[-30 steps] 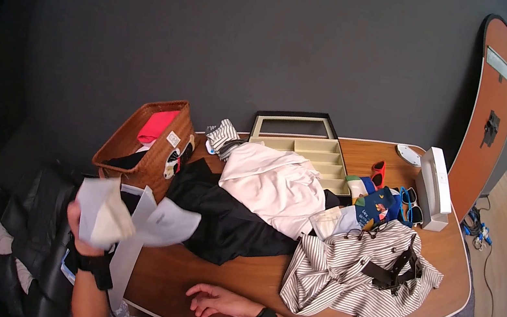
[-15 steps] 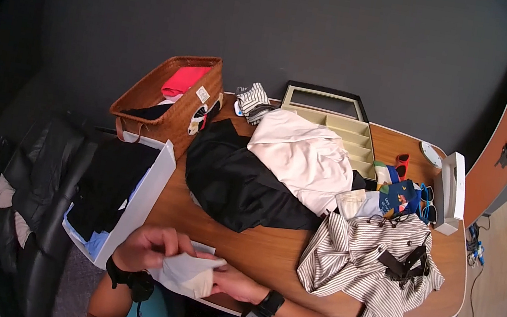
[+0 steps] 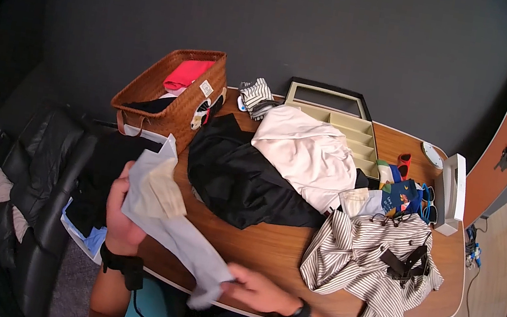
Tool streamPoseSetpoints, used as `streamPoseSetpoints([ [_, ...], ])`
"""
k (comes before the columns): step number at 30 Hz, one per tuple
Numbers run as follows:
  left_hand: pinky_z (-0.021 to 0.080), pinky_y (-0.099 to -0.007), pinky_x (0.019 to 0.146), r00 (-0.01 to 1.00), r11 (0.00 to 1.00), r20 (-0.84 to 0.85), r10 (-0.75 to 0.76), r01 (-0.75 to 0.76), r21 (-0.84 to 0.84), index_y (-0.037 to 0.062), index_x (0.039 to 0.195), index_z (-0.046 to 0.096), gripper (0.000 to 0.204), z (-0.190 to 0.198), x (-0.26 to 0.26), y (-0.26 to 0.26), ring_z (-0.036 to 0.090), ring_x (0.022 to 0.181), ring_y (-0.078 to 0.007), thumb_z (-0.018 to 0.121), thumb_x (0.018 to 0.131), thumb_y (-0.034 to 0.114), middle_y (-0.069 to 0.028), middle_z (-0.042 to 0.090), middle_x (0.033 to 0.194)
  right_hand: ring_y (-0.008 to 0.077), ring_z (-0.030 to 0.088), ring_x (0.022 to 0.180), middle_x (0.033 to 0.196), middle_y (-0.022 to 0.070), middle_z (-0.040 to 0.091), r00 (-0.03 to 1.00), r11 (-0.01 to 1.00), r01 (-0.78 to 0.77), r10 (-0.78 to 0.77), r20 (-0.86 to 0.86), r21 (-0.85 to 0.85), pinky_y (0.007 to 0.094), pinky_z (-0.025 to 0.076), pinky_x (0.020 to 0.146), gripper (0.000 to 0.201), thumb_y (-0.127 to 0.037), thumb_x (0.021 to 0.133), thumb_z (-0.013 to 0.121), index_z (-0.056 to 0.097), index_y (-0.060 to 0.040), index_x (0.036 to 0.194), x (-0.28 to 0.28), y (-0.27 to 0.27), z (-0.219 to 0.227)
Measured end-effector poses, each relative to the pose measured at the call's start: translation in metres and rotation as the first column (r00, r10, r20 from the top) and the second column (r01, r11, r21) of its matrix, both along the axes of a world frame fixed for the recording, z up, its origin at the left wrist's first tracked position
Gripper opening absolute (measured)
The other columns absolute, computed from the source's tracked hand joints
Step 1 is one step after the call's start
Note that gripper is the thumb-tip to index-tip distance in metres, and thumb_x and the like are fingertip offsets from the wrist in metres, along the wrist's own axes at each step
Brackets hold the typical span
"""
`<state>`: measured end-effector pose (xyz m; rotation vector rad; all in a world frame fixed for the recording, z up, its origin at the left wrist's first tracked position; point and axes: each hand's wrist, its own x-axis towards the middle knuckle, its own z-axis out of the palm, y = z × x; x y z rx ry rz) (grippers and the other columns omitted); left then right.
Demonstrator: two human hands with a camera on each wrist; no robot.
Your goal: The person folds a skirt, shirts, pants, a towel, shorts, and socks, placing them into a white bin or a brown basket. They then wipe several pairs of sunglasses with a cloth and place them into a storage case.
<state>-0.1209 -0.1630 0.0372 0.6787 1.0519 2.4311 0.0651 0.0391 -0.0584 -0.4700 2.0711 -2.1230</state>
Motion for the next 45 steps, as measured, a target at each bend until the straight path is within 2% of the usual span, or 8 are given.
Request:
streamPoseSetpoints([
  [6,0.045,-0.0357,0.097,0.98,0.967,0.173,0.094,-0.049,-0.249,0.0045,0.117,0.051,0.028,-0.078,-0.012,-0.024,0.058,0.108,-0.0204,0.041,0.092,0.013,-0.0102,0.059,0.117,0.0051,0.053,0.085,0.092,0.0007,0.059,0.882,0.967,0.178,-0.075,0.465,-0.184,0.0232,0.044,0.076,0.029,-0.012,0.097,0.059,0.047,-0.0053,0.122,0.027,0.071,0.008],
  [12,0.049,-0.0331,0.088,0.951,0.634,-0.228,0.207,-0.308,-0.709,0.005,0.117,0.051,0.032,-0.137,-0.012,-0.026,0.057,0.107,-0.0195,0.063,0.088,0.009,-0.011,0.056,0.116,0.0139,0.06,0.09,0.098,0.0112,0.062,0.866,0.892,0.056,-0.267,0.422,0.448,0.0265,0.051,0.079,0.069,-0.011,0.083,0.072,0.035,-0.0053,0.141,0.048,0.093,-0.008],
  [14,0.049,-0.0347,0.087,0.752,0.377,-0.659,-0.021,-0.605,-0.702,0.0034,0.117,0.052,0.04,-0.106,0.001,-0.016,0.058,0.105,-0.0249,0.07,0.082,0.013,-0.0131,0.055,0.117,0.0179,0.063,0.09,0.096,0.0134,0.062,0.874,0.884,0.045,-0.26,0.41,0.466,0.0295,0.051,0.077,0.068,-0.011,0.083,0.072,0.037,-0.0056,0.14,0.053,0.09,0.0],
  [19,0.049,-0.036,0.085,0.717,0.443,-0.639,-0.278,-0.495,-0.748,0.0016,0.114,0.057,0.041,-0.103,0.014,0.004,0.058,0.104,-0.0279,0.073,0.078,0.014,-0.0154,0.054,0.117,0.028,0.066,0.092,0.1,0.0179,0.065,0.935,0.772,-0.016,-0.214,0.284,0.635,0.0346,0.051,0.078,0.061,-0.011,0.082,0.07,0.044,-0.0086,0.137,0.058,0.088,0.012],
  [21,0.05,-0.0383,0.085,0.468,0.298,-0.746,-0.473,-0.712,-0.636,0.0017,0.109,0.06,0.035,-0.119,0.011,0.01,0.058,0.102,-0.032,0.072,0.078,0.015,-0.0161,0.055,0.119,0.0317,0.066,0.093,0.109,0.0164,0.065,0.934,0.732,-0.118,-0.148,0.326,0.671,0.0363,0.051,0.079,0.056,-0.011,0.082,0.07,0.048,-0.0106,0.133,0.063,0.092,0.006],
  [30,0.048,-0.0351,0.068,0.843,0.421,-0.537,-0.02,-0.48,-0.769,0.0006,0.101,0.06,0.018,-0.096,0.019,0.0,0.062,0.077,-0.027,0.06,0.091,0.016,-0.0144,0.059,0.085,0.0204,0.064,0.09,0.106,0.0115,0.066,0.948,0.864,0.043,-0.194,0.254,0.501,0.0305,0.048,0.081,0.034,-0.009,0.089,0.063,0.058,-0.0087,0.123,0.069,0.095,-0.003],
  [41,0.051,-0.0351,0.081,0.453,0.74,-0.676,-0.581,-0.05,-0.671,0.0014,0.1,0.061,0.022,-0.089,0.136,0.065,0.062,0.097,-0.0306,0.07,0.083,0.012,-0.0116,0.061,0.107,0.0189,0.062,0.093,0.101,0.0104,0.067,0.903,0.928,0.243,-0.322,0.285,0.282,0.0289,0.048,0.085,0.03,-0.026,0.098,0.054,0.063,-0.0008,0.112,0.077,0.103,-0.031],
  [45,0.049,-0.0373,0.087,0.684,0.615,-0.478,-0.551,-0.054,-0.787,0.0014,0.108,0.059,0.031,-0.086,0.111,0.051,0.059,0.105,-0.0317,0.071,0.084,0.018,-0.0141,0.059,0.112,0.0153,0.061,0.087,0.098,0.0078,0.066,0.809,0.891,0.115,-0.341,0.479,0.44,0.0297,0.048,0.08,0.036,-0.034,0.095,0.06,0.063,-0.0031,0.113,0.074,0.091,-0.002],
])
